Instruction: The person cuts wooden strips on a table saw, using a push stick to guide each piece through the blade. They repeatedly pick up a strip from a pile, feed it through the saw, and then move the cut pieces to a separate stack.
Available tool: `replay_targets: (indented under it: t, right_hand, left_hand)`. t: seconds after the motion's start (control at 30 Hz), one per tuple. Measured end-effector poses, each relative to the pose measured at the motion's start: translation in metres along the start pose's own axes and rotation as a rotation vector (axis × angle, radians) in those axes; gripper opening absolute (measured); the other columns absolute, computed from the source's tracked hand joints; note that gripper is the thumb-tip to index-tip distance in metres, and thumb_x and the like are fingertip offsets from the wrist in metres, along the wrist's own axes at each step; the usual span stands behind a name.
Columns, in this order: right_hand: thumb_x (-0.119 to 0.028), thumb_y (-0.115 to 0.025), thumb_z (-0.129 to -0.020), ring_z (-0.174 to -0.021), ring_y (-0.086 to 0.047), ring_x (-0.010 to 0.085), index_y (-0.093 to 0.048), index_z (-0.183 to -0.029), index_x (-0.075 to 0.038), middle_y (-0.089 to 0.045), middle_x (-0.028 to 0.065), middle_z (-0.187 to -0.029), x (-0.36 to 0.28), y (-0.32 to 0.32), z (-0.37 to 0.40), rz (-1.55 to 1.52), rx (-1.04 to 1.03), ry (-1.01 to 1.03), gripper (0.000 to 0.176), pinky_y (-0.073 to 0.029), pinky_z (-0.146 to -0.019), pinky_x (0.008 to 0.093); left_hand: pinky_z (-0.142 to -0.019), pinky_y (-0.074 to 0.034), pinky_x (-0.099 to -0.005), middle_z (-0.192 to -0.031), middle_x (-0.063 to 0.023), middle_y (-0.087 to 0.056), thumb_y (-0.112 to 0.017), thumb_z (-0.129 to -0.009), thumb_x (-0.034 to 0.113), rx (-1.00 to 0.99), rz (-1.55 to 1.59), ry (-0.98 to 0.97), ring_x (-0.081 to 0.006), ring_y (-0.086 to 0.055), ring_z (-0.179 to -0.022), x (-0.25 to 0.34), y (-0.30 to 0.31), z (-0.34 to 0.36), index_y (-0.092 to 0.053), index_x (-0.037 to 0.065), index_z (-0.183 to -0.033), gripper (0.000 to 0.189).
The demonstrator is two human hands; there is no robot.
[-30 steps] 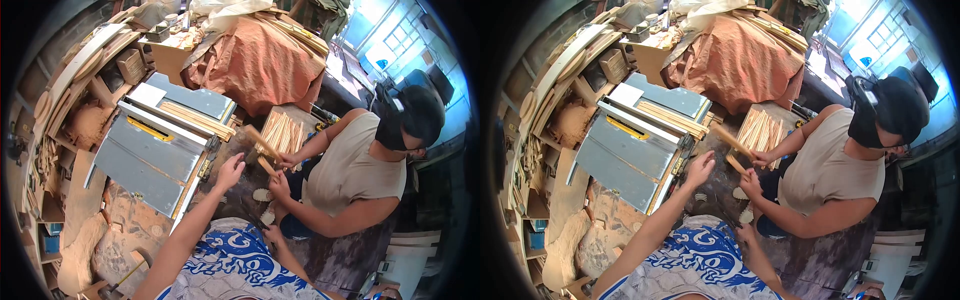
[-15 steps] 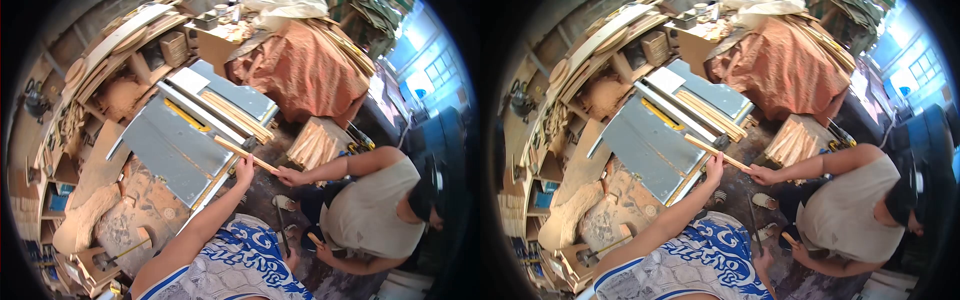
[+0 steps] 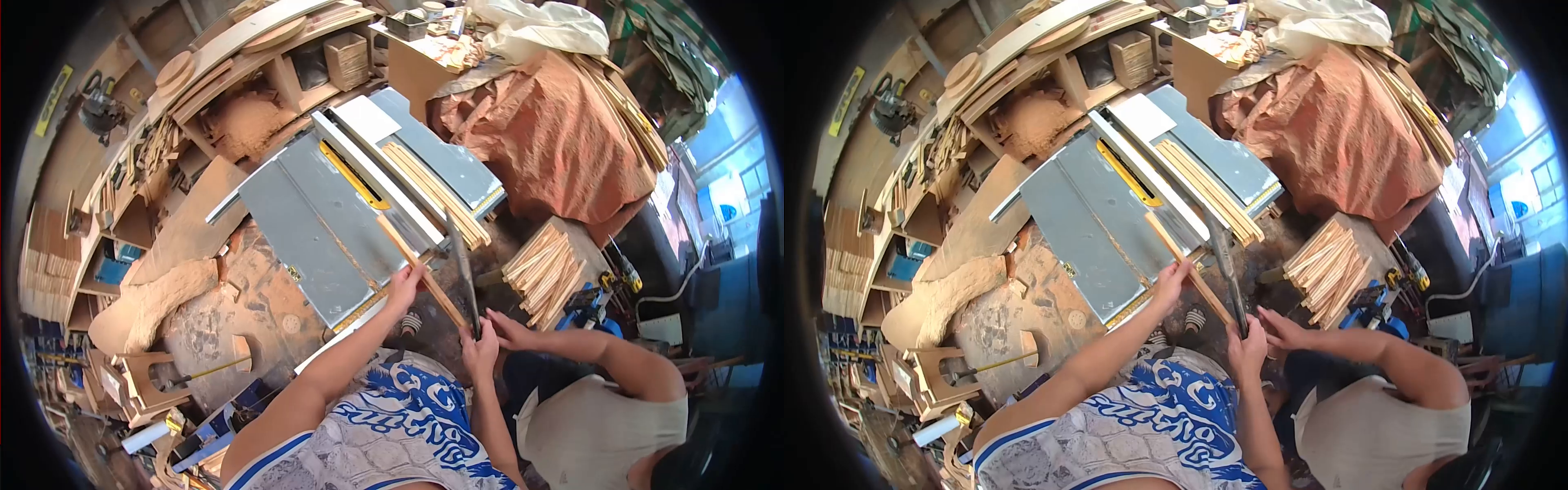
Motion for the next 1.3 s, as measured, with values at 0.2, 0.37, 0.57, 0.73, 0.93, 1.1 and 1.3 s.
replay_targets:
  t: [0.2,0.37,0.57,0.73,0.93,1.1,1.3]
  right_hand:
    - [-0.011,-0.079,-0.088,-0.075,-0.057,0.0111,-0.064,-0.097,-0.003,-0.062,0.0014,-0.081,0.062,-0.018,-0.016,-0.069,-0.32,-0.198,0.019,-0.047,-0.069,0.0296]
    - [-0.01,-0.08,-0.088,-0.073,-0.055,0.009,-0.062,-0.093,-0.006,-0.058,-0.0023,-0.077,0.082,-0.041,-0.048,-0.239,-0.321,-0.246,0.019,-0.046,-0.067,0.0282]
    - [-0.013,-0.081,-0.09,-0.073,-0.053,0.008,-0.06,-0.091,-0.006,-0.058,-0.0022,-0.078,0.079,-0.055,-0.08,-0.339,-0.18,-0.279,0.022,-0.045,-0.067,0.027]
    - [-0.014,-0.081,-0.091,-0.073,-0.052,0.0072,-0.058,-0.089,-0.006,-0.056,-0.0016,-0.078,0.105,-0.067,-0.086,-0.235,-0.097,-0.18,0.024,-0.044,-0.067,0.0262]
    - [-0.007,-0.079,-0.09,-0.067,-0.057,0.0098,-0.057,-0.092,-0.008,-0.06,0.0001,-0.079,0.112,-0.076,-0.083,-0.542,-0.142,-0.493,0.022,-0.046,-0.06,0.0275]
    - [0.009,-0.075,-0.085,-0.066,-0.06,0.0152,-0.057,-0.094,-0.008,-0.061,0.0039,-0.079,0.124,-0.076,-0.078,-0.728,-0.127,-0.684,0.026,-0.049,-0.061,0.0299]
    - [0.014,-0.071,-0.085,-0.065,-0.063,0.0225,-0.054,-0.09,-0.01,-0.06,0.0063,-0.079,0.128,-0.085,-0.071,-0.83,-0.082,-0.779,0.029,-0.051,-0.06,0.0347]
  left_hand:
    - [-0.091,-0.056,-0.0308,-0.114,-0.0033,-0.072,-0.06,-0.109,0.04,-0.197,0.0,0.275,-0.0126,-0.068,-0.102,-0.042,0.008,0.035,-0.067,0.005,-0.127,0.04]
    - [-0.111,-0.048,-0.0408,-0.145,-0.0088,-0.064,-0.048,-0.112,0.037,-0.318,-0.091,0.714,-0.0221,-0.061,-0.13,-0.145,0.082,0.04,-0.052,0.011,-0.154,0.05]
    - [-0.115,-0.044,-0.0528,-0.14,-0.0055,-0.065,-0.048,-0.106,0.046,0.718,0.902,0.498,-0.0273,-0.056,-0.134,-0.229,0.16,-0.037,-0.062,0.021,-0.137,0.043]
    - [-0.111,-0.048,-0.0537,-0.126,-0.0045,-0.071,-0.049,-0.106,0.048,0.876,1.055,0.557,-0.0287,-0.064,-0.12,-0.219,0.138,-0.043,-0.066,0.021,-0.129,0.039]
    - [-0.11,-0.048,-0.0558,-0.124,-0.0058,-0.074,-0.05,-0.104,0.046,0.688,1.305,0.399,-0.0308,-0.067,-0.119,-0.212,0.149,-0.064,-0.07,0.018,-0.122,0.039]
    - [-0.111,-0.049,-0.0562,-0.129,-0.0031,-0.073,-0.041,-0.107,0.048,0.631,1.175,0.428,-0.0266,-0.066,-0.122,-0.146,0.098,-0.052,-0.069,0.021,-0.13,0.045]
    - [-0.107,-0.052,-0.0547,-0.129,-0.0031,-0.073,-0.042,-0.107,0.048,0.596,1.317,0.337,-0.0267,-0.068,-0.12,-0.162,0.107,-0.062,-0.069,0.021,-0.129,0.044]
Point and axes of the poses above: each hand's wrist, its own z-axis away from the middle knuckle, its own y-axis out of the back of the hand, x = y × z, the point moved 5 cm from there along -z, towards the middle knuckle
